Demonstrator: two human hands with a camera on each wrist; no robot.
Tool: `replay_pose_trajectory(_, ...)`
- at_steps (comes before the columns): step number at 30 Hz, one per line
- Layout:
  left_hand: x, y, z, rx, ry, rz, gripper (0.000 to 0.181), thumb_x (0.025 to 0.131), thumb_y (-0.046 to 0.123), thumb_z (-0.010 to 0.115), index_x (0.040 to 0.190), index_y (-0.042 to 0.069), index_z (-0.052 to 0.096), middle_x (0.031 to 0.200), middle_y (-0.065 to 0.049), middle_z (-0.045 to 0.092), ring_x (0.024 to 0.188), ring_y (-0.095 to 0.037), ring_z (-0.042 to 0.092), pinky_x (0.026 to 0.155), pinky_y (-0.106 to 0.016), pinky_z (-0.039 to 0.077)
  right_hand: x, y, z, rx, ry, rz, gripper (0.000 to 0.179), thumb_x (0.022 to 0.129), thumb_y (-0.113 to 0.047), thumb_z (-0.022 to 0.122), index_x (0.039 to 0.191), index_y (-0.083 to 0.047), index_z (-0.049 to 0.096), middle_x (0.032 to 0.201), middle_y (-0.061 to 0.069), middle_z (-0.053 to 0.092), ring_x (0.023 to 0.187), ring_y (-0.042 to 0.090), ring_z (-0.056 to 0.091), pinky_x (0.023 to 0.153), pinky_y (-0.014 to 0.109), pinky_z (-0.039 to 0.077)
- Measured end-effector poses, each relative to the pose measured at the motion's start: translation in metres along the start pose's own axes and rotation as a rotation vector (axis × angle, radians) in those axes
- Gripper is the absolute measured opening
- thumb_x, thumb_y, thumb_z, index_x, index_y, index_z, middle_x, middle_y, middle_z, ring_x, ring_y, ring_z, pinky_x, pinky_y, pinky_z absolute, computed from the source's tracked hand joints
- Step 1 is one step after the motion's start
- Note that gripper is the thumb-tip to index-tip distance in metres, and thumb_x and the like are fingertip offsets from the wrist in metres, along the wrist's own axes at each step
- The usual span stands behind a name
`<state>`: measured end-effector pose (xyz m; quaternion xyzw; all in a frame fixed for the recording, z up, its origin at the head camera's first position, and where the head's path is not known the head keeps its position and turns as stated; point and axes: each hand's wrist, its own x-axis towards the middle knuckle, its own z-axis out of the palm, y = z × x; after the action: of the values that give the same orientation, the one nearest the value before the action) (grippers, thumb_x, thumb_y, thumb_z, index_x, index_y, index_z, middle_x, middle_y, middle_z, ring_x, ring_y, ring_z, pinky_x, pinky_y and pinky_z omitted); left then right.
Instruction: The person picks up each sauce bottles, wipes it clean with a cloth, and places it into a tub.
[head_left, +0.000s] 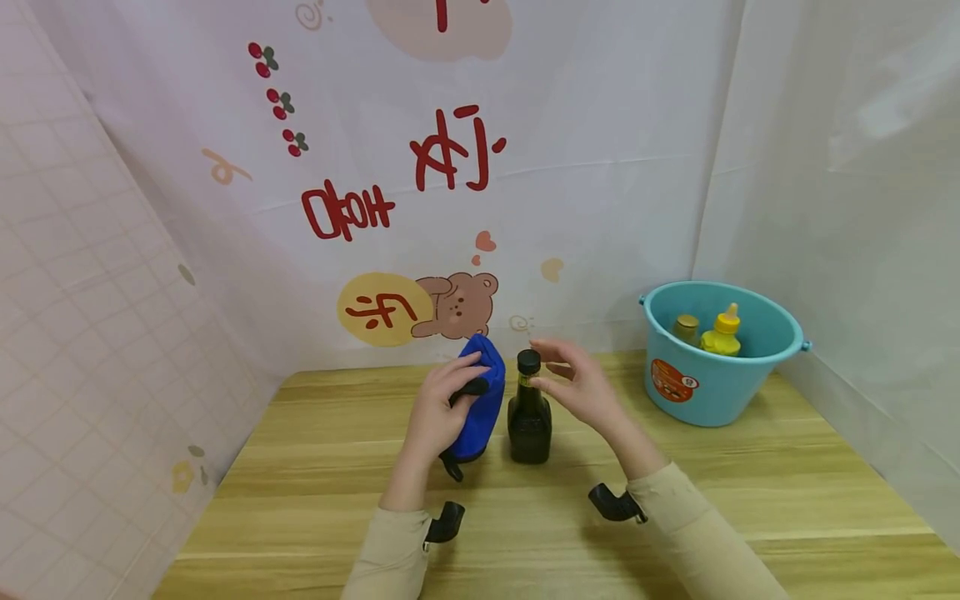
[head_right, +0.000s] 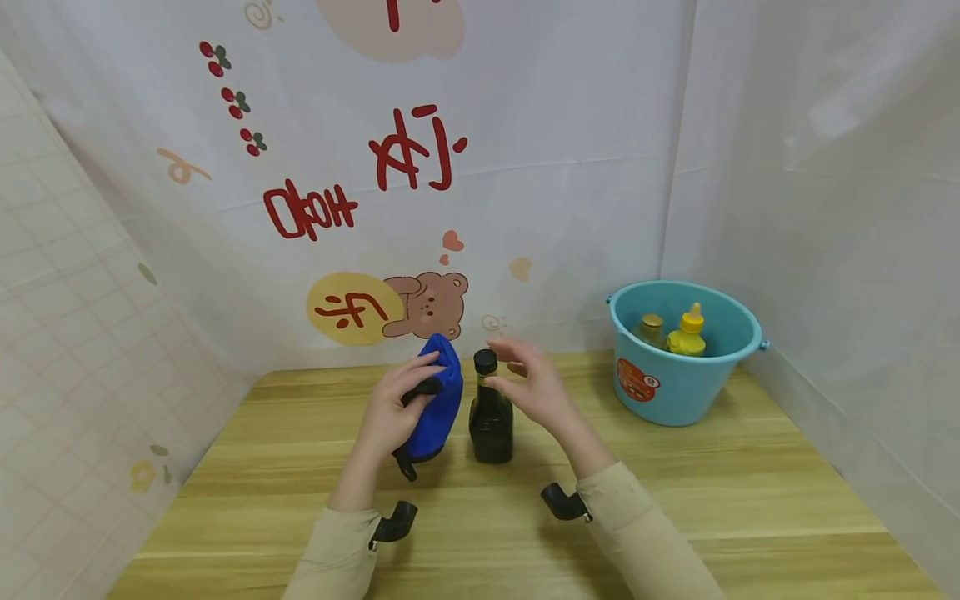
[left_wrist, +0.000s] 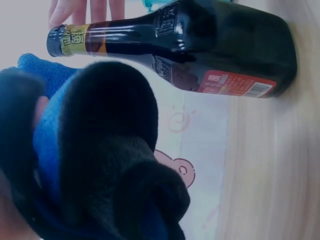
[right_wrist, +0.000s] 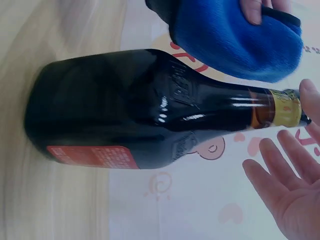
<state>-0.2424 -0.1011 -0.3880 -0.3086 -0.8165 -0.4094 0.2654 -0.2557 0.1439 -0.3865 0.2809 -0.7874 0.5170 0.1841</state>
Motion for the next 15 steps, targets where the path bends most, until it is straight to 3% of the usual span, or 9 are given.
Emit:
replay_pose_trajectory(8,0.009,-0.001,-0.005,-0.01,-0.045,0.039,0.038,0.084,-0.01,0.07,0.117,0.009,0.074,0.132,-0.007,0.063,0.126,-0.03,0.054,0.105,-0.05,0.041,-0.003,0.001,0.007,-0.006,0.037,-0.033,0.049,0.082,0.002,0.077,0.129,-0.005,0.063,0.116,0.014,0.065,0.102,0.031,0.066,0.086,0.049,0.055)
replay_pose_trajectory(15,0.012,-0.006,-0.009,0.006,-0.115,0.018,0.038,0.085,-0.009,0.071,0.117,0.011,0.074,0.134,-0.006,0.062,0.128,-0.03,0.052,0.108,-0.049,0.039,-0.004,0.005,0.011,-0.028,0.055,-0.021,0.045,0.084,0.001,0.075,0.126,-0.01,0.065,0.117,0.012,0.065,0.097,0.029,0.068,0.079,0.037,0.058)
